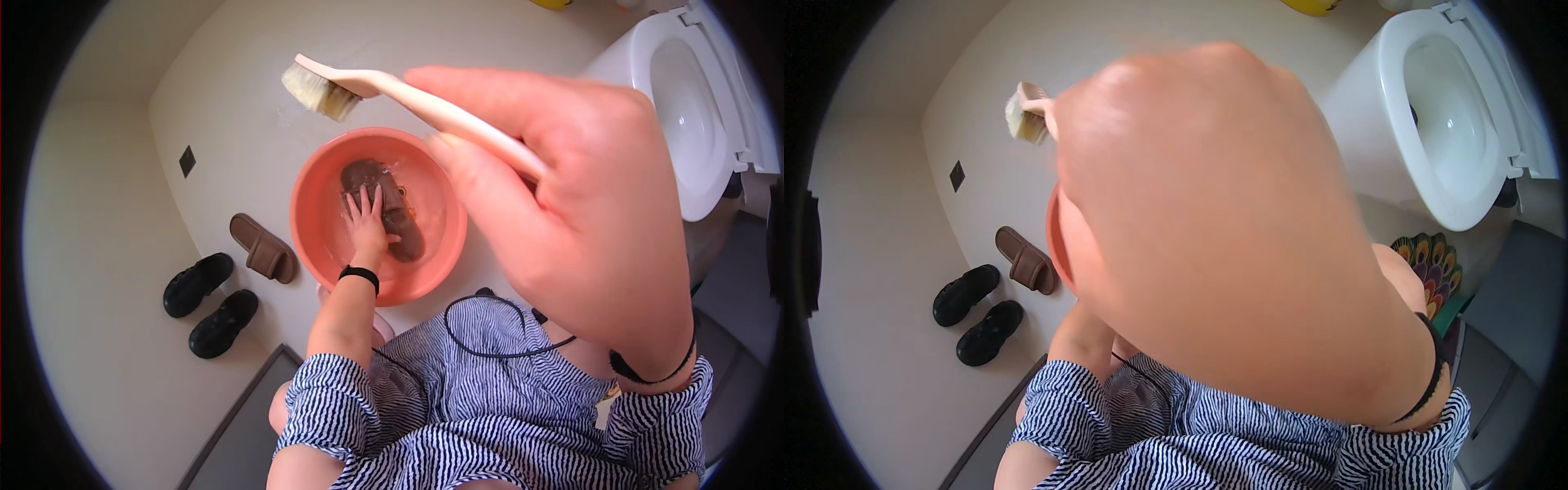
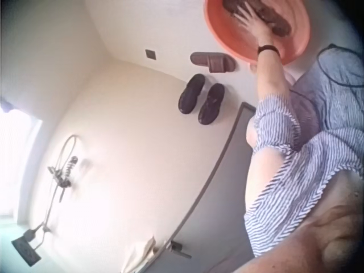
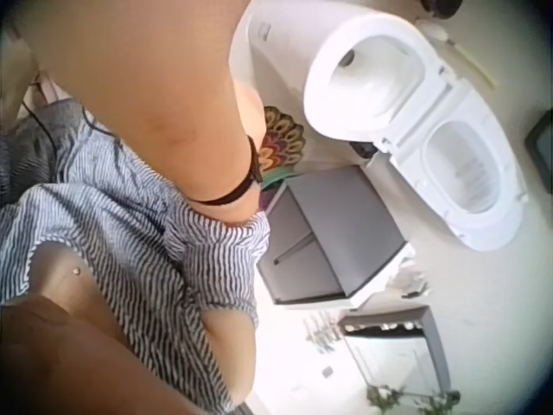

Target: Scrubbing a brown slipper with a brush in a basin of water.

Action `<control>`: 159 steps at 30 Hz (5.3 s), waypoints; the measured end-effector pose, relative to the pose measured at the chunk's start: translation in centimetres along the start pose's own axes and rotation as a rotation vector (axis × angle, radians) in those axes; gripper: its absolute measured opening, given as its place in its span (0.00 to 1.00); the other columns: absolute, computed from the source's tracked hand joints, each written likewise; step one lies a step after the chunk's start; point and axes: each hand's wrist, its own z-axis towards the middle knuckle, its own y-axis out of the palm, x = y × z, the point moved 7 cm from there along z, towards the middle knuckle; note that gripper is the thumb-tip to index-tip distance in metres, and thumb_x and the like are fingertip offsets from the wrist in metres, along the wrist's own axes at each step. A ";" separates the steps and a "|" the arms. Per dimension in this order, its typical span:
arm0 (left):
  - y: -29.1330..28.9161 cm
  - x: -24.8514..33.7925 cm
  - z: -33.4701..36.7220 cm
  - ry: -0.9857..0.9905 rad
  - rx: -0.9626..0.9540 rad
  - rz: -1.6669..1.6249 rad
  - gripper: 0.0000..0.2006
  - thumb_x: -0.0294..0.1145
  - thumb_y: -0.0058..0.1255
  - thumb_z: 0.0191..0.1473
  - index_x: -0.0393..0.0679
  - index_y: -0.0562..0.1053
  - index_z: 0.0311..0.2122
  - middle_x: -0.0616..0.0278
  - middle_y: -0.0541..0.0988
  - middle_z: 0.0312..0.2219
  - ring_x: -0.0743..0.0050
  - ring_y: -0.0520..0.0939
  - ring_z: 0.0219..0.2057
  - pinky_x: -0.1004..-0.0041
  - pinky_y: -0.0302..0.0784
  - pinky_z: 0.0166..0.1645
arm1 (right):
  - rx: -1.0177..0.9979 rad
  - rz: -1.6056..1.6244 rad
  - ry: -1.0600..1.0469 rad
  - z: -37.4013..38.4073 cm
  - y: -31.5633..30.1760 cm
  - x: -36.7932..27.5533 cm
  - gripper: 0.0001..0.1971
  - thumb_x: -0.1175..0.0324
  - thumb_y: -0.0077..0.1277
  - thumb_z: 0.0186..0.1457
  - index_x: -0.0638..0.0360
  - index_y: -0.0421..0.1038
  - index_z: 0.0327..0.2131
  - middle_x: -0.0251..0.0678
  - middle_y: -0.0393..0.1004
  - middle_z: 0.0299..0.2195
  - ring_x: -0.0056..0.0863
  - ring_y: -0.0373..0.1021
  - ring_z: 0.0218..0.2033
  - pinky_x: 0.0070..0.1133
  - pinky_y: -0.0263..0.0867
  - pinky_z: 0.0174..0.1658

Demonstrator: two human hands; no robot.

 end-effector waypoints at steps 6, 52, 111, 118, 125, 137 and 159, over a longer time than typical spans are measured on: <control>0.1 -1.6 0.0 -0.025 -0.046 -0.025 0.69 0.43 0.78 0.26 0.68 0.41 0.72 0.61 0.40 0.72 0.40 0.41 0.71 0.41 0.53 0.68 | -0.210 0.144 0.506 -0.3 0.5 -1.5 0.15 0.78 0.52 0.53 0.69 0.77 0.45 0.39 0.78 0.23 0.16 0.68 0.20 0.17 0.63 0.24; -32.0 -0.2 -14.6 0.101 0.756 -0.102 0.45 0.28 0.73 0.34 0.39 0.58 0.57 0.46 0.60 0.57 0.44 0.68 0.56 0.59 0.70 0.60 | -0.093 -0.018 -0.181 -0.8 2.4 -1.3 0.11 0.69 0.46 0.49 0.56 0.80 0.29 0.43 0.79 0.25 0.43 0.76 0.26 0.34 0.74 0.32; -32.5 -0.7 -18.9 -0.124 1.017 -0.785 0.36 0.15 0.60 0.34 0.43 0.65 0.54 0.52 0.66 0.52 0.45 0.72 0.52 0.59 0.74 0.55 | -0.039 -0.313 -0.391 1.0 8.3 -1.5 0.23 0.62 0.54 0.59 0.34 0.71 0.58 0.37 0.72 0.26 0.38 0.74 0.26 0.33 0.71 0.31; -32.5 -0.7 -19.2 -0.050 1.068 -0.699 0.35 0.13 0.58 0.35 0.41 0.64 0.54 0.50 0.66 0.52 0.44 0.71 0.54 0.60 0.73 0.56 | -0.170 -0.298 -0.488 -0.7 9.5 -2.9 0.23 0.63 0.55 0.57 0.35 0.72 0.58 0.37 0.72 0.27 0.38 0.74 0.26 0.32 0.71 0.31; -32.2 -1.0 -18.8 -0.075 1.029 -0.771 0.35 0.12 0.56 0.36 0.40 0.64 0.54 0.50 0.66 0.52 0.44 0.72 0.53 0.60 0.73 0.56 | -0.042 -0.263 -0.381 0.9 8.4 -1.2 0.23 0.62 0.54 0.58 0.34 0.71 0.58 0.38 0.73 0.27 0.40 0.73 0.26 0.33 0.71 0.31; -32.0 -0.8 -18.5 -0.001 1.048 -0.734 0.35 0.14 0.57 0.37 0.39 0.62 0.55 0.46 0.66 0.51 0.42 0.70 0.53 0.60 0.71 0.58 | -0.136 -0.167 -0.182 3.4 9.0 3.3 0.26 0.62 0.56 0.58 0.37 0.68 0.61 0.39 0.78 0.37 0.35 0.77 0.36 0.29 0.73 0.40; -31.3 -1.3 -18.0 -0.041 0.786 -1.289 0.13 0.36 0.58 0.58 0.35 0.80 0.40 0.55 0.84 0.32 0.71 0.84 0.34 0.73 0.78 0.39 | -0.398 0.686 0.175 0.9 13.5 4.8 0.42 0.76 0.58 0.55 0.56 0.46 0.69 0.39 0.71 0.53 0.31 0.69 0.53 0.23 0.68 0.52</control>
